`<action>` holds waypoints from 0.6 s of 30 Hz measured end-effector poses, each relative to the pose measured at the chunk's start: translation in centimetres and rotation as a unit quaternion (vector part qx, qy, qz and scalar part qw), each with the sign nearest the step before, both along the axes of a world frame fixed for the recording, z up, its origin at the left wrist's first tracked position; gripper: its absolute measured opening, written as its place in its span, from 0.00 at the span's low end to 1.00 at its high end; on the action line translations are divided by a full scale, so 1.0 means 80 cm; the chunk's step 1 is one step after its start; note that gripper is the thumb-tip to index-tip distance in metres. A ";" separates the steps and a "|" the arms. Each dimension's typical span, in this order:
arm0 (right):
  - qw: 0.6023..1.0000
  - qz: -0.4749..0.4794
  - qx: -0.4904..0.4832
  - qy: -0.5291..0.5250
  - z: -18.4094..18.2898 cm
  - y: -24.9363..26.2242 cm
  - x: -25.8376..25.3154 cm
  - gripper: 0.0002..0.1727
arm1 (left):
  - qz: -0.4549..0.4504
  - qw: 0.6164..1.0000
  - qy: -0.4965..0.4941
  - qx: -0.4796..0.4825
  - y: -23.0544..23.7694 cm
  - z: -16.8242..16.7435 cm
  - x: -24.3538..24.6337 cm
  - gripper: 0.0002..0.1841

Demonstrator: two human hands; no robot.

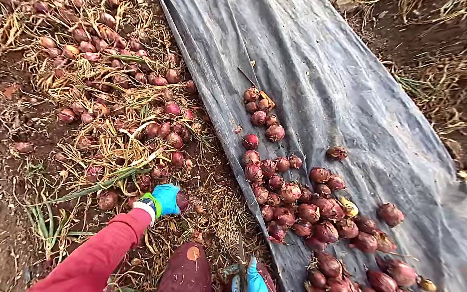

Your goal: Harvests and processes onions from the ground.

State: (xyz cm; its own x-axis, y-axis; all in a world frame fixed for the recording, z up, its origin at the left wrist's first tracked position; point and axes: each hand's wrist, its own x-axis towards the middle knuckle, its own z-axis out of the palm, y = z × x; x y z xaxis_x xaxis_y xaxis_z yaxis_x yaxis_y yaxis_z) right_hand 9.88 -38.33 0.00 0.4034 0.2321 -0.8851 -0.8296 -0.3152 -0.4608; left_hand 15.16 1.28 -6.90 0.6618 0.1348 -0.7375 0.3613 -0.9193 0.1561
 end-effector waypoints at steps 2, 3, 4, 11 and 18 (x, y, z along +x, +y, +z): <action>0.997 0.056 0.041 0.017 -0.016 0.023 0.004 0.52 | 0.142 0.980 -0.019 -0.137 -0.027 0.052 -0.025 0.47; 0.992 0.104 0.077 0.011 -0.016 0.038 0.007 0.50 | 0.187 0.962 -0.013 -0.197 -0.043 0.082 -0.036 0.46; 0.984 0.137 0.115 0.001 -0.010 0.057 0.013 0.49 | 0.208 0.945 0.001 -0.252 -0.058 0.109 -0.046 0.45; 0.936 0.256 0.098 -0.219 0.069 0.108 0.040 0.49 | 0.052 0.959 0.082 -0.266 -0.095 0.228 -0.062 0.42; 0.955 0.198 0.181 -0.126 0.117 0.031 0.018 0.46 | -0.055 0.997 -0.025 0.046 -0.175 0.255 -0.079 0.46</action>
State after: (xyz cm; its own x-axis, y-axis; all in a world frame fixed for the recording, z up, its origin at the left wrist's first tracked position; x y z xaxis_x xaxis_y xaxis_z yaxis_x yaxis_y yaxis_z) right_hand 11.32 -35.82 9.40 0.4097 0.6833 -0.6044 -0.5263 -0.3641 -0.7684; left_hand 8.84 -12.73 13.52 0.7124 0.1256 -0.6905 0.2519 -0.9641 0.0845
